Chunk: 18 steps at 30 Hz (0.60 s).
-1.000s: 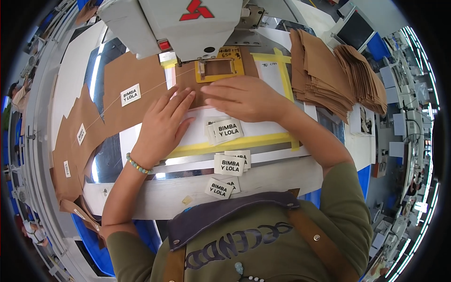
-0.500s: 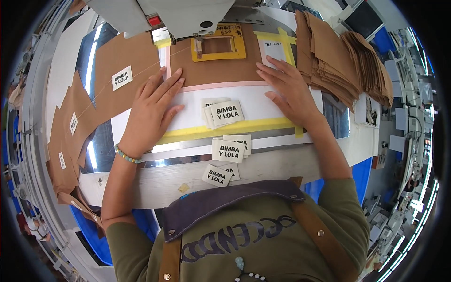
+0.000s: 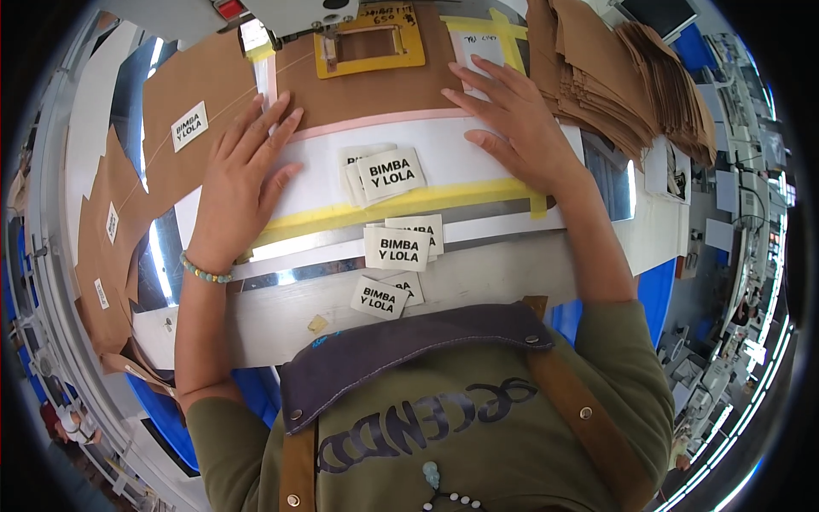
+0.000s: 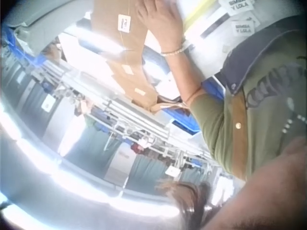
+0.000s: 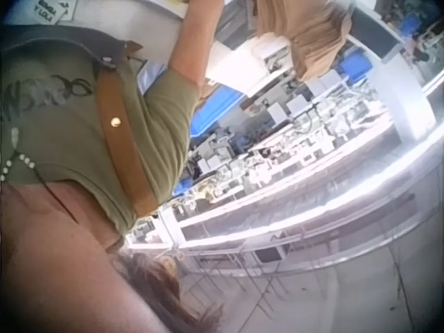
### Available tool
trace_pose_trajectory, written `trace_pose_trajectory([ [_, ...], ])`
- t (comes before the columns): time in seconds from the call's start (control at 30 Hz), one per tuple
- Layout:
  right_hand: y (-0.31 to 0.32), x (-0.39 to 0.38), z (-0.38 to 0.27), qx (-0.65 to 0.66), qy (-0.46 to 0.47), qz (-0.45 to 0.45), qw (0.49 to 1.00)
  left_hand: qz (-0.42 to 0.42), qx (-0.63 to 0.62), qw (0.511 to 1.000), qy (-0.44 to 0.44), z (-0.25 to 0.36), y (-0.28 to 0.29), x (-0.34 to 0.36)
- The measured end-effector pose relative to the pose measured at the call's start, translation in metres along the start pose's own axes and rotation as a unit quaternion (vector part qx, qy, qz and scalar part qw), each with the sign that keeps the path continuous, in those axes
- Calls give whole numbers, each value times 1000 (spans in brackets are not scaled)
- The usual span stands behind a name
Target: Sewing brand labels onto leather or fabric panels using an industrial sewing machine.
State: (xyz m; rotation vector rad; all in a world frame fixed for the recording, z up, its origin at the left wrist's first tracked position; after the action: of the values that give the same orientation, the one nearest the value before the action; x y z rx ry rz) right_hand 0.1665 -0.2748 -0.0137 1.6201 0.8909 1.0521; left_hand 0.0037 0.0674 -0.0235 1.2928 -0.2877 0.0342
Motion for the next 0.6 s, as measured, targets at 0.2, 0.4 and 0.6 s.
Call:
trace_pose_trajectory([
  [0.2,0,0,3,-6,7,4,1000,-6,34,999,1,0,2,0],
  [0.4,0,-2,2,-10,28,28,999,5,47,999,-8,-1,-1,-1],
  [0.6,2,4,-10,-18,60,67,996,17,22,1000,-5,0,1,-5],
])
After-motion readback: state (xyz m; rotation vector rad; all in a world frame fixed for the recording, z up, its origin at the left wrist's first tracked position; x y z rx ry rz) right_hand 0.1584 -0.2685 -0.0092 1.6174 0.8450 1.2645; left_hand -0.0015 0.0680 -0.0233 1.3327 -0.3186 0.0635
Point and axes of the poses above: each hand's wrist, its own x-axis towards the middle knuckle, its own y-axis out of the back of the hand, z = x × y, the point moved 2 cm from there along x, towards the middle knuckle, and after that the axes turned 4 degrees about y, right-handed, at the moved point
